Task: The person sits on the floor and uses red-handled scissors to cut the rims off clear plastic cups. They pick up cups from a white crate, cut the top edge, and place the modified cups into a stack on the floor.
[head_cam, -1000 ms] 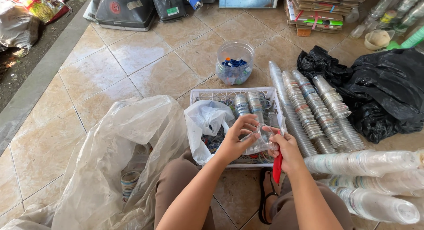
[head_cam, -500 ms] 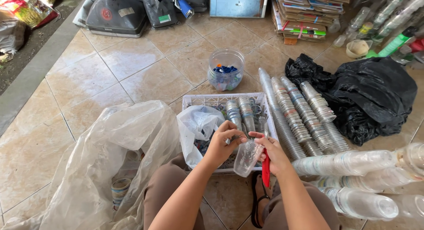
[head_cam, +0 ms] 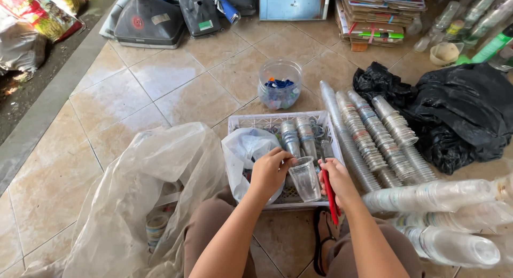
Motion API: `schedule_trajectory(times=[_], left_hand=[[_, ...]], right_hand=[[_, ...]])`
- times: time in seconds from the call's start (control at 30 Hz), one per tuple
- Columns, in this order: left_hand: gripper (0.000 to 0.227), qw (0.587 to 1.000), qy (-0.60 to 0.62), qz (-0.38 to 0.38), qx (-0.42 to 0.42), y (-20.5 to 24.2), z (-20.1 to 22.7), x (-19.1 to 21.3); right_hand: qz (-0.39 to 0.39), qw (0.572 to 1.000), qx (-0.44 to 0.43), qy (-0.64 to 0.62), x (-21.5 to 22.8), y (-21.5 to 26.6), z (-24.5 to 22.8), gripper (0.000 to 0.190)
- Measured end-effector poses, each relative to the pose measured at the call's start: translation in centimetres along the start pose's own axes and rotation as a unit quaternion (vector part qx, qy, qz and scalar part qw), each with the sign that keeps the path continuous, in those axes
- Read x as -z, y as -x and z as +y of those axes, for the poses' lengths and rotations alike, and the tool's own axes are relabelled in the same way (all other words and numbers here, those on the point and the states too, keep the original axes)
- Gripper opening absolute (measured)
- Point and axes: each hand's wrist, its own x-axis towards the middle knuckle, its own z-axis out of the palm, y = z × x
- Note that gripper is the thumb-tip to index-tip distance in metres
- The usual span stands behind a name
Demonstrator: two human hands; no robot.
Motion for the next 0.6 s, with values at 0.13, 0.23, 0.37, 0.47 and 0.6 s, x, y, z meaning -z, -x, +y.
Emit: schedule_trajectory(times=[0.13,0.23,0.37,0.47,0.6], left_hand=[[0.01,0.999,-0.005,-0.014,0.028,-0.1,0.4,0.3],[0.014,0.999,-0.031,-0.026,0.035,1.2,0.3,-0.5],[0.019,0.997,-0.053,-0.029,0.044,-0.6,0.5,-0.1],[0.021,0.994,-0.069,-0.047,0.064,0.1,0.9,-0.6],[0.016,0.996,-0.047,0.029,0.073,1.0,-0.4,-3.3]], right_hand=[[0.047,0.994,0.083,0.047,-0.9,1.9,-1.8,0.032],[0.065,0.98,0.123,0.141,0.0,1.6,1.0,0.03],[0.105,0.965,0.175,0.166,-1.1,1.1,0.4,0.039],[0.085,0.966,0.176,0.167,-2.2,4.0,0.0,0.039],[0.061,0.968,0.164,0.178,-2.9,5.0,-0.2,0.039]])
